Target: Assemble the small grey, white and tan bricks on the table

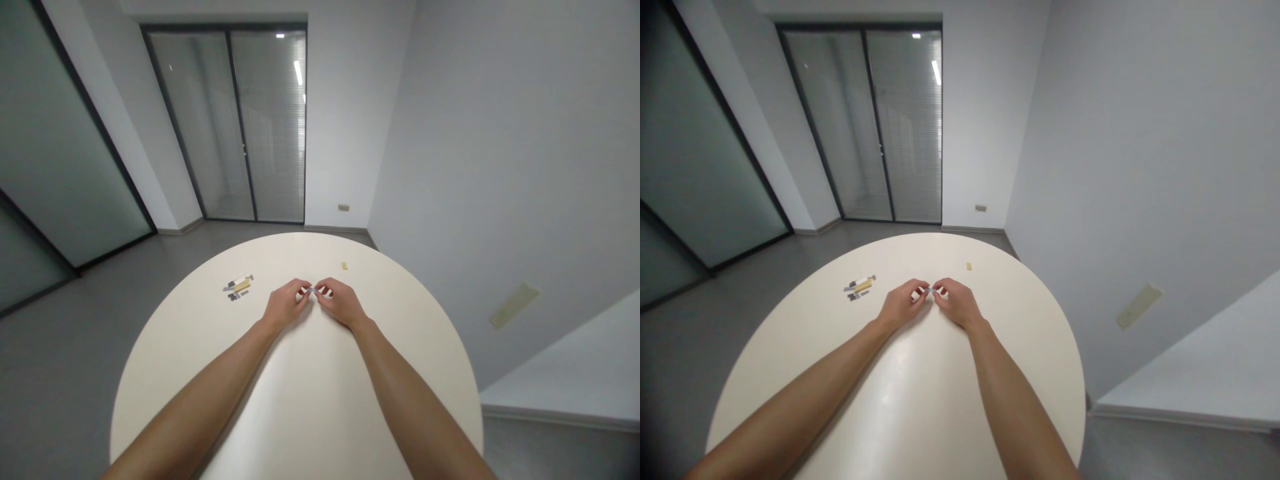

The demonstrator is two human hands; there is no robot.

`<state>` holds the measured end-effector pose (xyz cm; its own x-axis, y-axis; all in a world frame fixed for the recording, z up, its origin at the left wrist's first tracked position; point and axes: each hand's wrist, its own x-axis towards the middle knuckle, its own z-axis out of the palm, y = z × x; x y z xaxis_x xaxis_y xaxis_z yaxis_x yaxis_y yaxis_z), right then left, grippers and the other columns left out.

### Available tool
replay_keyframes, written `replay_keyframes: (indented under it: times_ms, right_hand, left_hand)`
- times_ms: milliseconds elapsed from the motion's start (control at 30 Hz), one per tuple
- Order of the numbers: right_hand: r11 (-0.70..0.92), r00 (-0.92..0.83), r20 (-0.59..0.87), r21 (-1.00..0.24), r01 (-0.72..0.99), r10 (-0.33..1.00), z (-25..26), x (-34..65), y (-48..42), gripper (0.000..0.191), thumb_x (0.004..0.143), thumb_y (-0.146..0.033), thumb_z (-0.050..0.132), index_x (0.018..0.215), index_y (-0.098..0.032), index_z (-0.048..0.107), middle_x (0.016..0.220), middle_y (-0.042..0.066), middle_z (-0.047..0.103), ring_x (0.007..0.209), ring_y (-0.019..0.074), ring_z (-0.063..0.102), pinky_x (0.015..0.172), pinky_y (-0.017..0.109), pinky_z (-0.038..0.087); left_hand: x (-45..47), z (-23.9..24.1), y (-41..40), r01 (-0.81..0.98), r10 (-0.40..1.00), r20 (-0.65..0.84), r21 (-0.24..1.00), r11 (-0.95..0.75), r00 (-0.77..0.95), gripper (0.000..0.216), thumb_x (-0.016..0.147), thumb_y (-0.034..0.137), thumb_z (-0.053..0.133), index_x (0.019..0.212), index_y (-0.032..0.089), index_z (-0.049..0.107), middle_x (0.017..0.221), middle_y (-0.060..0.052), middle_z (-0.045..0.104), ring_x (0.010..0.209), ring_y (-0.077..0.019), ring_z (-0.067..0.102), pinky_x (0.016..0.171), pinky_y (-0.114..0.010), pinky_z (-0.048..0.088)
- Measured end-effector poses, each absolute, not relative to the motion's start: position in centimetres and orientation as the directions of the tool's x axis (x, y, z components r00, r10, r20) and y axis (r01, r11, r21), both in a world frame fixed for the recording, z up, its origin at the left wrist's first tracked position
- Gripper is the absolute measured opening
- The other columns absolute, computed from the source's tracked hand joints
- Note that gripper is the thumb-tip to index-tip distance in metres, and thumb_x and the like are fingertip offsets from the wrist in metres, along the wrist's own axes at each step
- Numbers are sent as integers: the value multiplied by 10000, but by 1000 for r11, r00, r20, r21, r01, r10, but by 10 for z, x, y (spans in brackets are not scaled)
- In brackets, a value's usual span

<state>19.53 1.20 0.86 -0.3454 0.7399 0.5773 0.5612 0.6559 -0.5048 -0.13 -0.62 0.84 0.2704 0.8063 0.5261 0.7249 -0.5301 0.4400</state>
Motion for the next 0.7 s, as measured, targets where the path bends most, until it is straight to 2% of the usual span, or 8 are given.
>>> replay_keyframes:
  times_ms: [400,700]
  right_hand:
    - [656,-350,574,-504,562,740,6,196,14,153,878,-187,628,1015,-232,680,965,16,727,795,150,664,759,276,501]
    - [657,-353,574,-496,568,739,5,196,15,124,873,-176,626,972,-231,675,924,10,712,790,151,659,754,276,495]
  left_hand:
    - [-2,10,-7,708,802,526,451,-544,281,189,907,215,549,1069,250,639,1046,-5,716,876,-140,686,723,-259,520]
    - [-2,10,-7,729,796,527,413,-545,296,158,939,265,531,1036,250,655,997,-11,698,845,-136,678,703,-255,509]
